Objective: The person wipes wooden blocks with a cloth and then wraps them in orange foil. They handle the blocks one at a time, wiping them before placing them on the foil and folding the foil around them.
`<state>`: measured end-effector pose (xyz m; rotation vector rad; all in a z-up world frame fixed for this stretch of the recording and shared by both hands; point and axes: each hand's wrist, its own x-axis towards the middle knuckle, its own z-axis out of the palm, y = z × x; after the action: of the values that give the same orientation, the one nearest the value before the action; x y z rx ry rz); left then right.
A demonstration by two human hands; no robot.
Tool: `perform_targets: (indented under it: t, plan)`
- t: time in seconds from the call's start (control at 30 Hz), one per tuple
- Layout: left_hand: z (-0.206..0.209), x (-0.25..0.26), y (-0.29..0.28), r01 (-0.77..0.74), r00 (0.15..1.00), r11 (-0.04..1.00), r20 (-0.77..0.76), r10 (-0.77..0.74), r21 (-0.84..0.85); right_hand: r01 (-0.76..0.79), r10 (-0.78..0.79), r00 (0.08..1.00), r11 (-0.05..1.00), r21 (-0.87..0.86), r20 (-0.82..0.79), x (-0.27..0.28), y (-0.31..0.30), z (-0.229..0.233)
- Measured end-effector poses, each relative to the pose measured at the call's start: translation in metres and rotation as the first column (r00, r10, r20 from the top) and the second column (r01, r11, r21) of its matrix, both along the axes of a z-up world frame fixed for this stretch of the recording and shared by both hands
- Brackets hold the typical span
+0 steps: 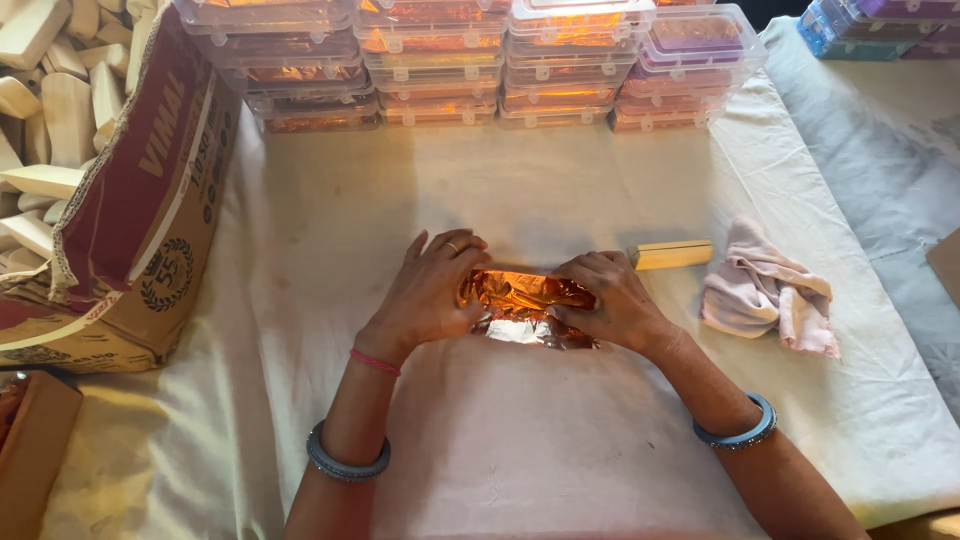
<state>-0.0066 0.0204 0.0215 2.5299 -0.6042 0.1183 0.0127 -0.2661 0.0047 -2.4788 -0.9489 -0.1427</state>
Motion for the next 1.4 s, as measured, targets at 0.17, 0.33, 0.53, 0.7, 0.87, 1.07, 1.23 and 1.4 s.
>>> perform_targets:
  t: [0.17,0.33,0.53,0.7,0.87,1.07,1.23,1.4]
  plan:
    - [-0.018,0.001,-0.014,0.018,0.995,0.999,0.100,-0.014,-0.037,0.022,-0.016,0.988,0.999,-0.035,0.155,-0.003,0.006,0.006]
    - [-0.027,0.007,-0.012,-0.025,0.998,0.998,0.065,0.022,0.049,0.014,-0.009,0.974,1.000,-0.019,0.225,0.000,0.002,-0.001]
    - [-0.032,0.011,-0.012,-0.030,0.998,0.997,0.054,0.027,0.069,0.049,-0.053,0.996,0.997,0.059,0.068,-0.001,0.004,0.004]
    - [-0.026,0.010,-0.013,-0.029,0.999,0.998,0.039,0.027,0.049,0.018,-0.023,0.998,0.996,0.082,0.064,0.007,-0.003,-0.009]
    - [-0.020,0.007,-0.014,-0.016,1.000,1.000,0.015,0.016,0.018,0.097,-0.095,0.995,0.994,0.044,-0.034,0.003,0.000,-0.008]
    - [-0.013,0.004,-0.017,-0.018,1.000,0.999,-0.009,0.018,0.030,0.037,-0.040,0.982,0.999,0.022,0.187,-0.001,0.004,0.000]
    - [-0.016,0.003,-0.019,0.020,1.000,1.000,0.017,-0.020,0.002,0.044,-0.042,0.969,0.999,0.000,0.245,-0.003,0.006,0.001]
    - [-0.012,0.002,-0.019,0.020,1.000,0.998,0.000,-0.020,0.060,0.003,-0.003,0.964,1.000,0.000,0.266,-0.006,0.008,0.011]
